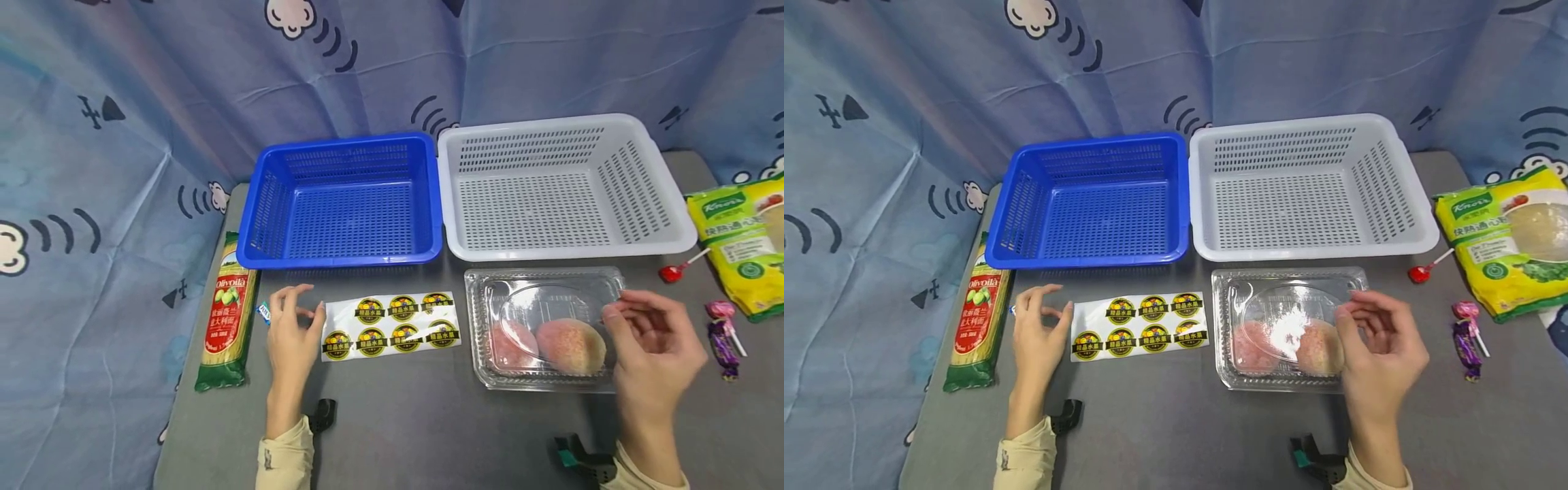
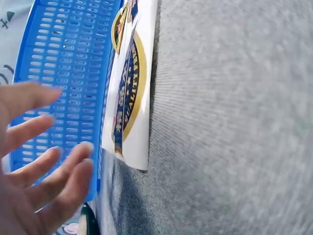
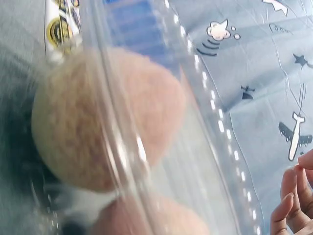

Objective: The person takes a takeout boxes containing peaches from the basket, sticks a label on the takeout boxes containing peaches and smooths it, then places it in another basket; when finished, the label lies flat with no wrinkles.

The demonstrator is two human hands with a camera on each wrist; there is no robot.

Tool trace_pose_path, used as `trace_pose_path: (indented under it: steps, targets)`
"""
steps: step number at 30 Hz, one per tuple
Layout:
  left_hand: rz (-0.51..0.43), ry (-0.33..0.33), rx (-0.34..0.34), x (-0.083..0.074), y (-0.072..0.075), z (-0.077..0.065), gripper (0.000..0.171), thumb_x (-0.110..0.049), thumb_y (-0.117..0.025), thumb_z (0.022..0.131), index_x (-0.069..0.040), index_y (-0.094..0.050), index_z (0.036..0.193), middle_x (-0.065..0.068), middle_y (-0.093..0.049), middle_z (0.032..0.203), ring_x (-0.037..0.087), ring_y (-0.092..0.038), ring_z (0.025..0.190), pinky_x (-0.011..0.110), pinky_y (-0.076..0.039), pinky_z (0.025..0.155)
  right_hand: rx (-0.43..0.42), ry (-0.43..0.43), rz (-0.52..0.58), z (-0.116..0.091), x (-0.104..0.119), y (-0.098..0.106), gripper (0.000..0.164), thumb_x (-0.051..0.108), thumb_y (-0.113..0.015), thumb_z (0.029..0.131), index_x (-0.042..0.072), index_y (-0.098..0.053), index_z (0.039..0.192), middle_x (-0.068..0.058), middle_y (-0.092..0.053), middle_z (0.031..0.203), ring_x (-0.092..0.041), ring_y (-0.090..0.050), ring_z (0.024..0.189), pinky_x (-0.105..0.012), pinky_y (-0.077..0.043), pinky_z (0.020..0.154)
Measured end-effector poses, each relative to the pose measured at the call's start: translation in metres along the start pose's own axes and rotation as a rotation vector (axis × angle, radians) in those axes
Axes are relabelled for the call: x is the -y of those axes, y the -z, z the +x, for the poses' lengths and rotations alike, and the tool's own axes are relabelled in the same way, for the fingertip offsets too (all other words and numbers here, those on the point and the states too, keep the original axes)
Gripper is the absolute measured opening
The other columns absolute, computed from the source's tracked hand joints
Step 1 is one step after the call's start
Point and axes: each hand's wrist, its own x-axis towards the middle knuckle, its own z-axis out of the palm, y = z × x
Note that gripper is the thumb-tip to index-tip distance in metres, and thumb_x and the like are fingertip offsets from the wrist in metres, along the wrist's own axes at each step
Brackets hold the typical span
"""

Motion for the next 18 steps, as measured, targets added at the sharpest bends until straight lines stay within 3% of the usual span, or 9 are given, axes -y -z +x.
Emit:
trace_pose_path:
  steps: [4,7,12,18]
  targets:
    - [0.084,0.033,0.232,-0.002,0.002,0.001,0.047,-0.030,-0.081,0.095,-0.022,-0.066,0.138,0.011,-0.050,0.148,0.026,-0.074,0.097,0.050,-0.053,0.068,0.054,-0.001,0.035,-0.002,-0.004,-0.009,0.025,-0.032,-0.062,0.083,-0.029,-0.062,0.107,-0.016,-0.073,0.091,-0.019,-0.070,0.078,-0.021,-0.059,0.075]
    - [0.102,0.034,0.337,-0.001,-0.001,0.001,0.056,-0.034,-0.084,0.093,-0.025,-0.062,0.144,0.012,-0.042,0.154,0.026,-0.071,0.101,0.042,-0.051,0.065,0.089,-0.002,0.035,-0.004,-0.007,-0.014,0.026,-0.033,-0.061,0.082,-0.028,-0.062,0.108,-0.016,-0.074,0.091,-0.018,-0.071,0.079,-0.020,-0.059,0.075]
    - [0.120,0.021,0.424,0.000,-0.007,0.001,0.068,-0.033,-0.090,0.087,-0.026,-0.059,0.147,0.015,-0.043,0.153,0.025,-0.061,0.086,0.033,-0.041,0.058,0.177,-0.002,-0.019,-0.010,-0.011,-0.019,0.027,-0.030,-0.062,0.085,-0.026,-0.062,0.111,-0.012,-0.073,0.093,-0.016,-0.071,0.083,-0.019,-0.058,0.078]
    - [0.179,0.027,0.444,-0.002,-0.010,0.001,0.073,-0.031,-0.093,0.084,-0.024,-0.058,0.148,0.013,-0.051,0.148,0.024,-0.060,0.082,0.035,-0.043,0.059,0.240,-0.041,0.017,-0.018,-0.016,-0.022,0.031,-0.034,-0.058,0.083,-0.024,-0.063,0.112,-0.012,-0.073,0.094,-0.015,-0.071,0.083,-0.018,-0.058,0.078]
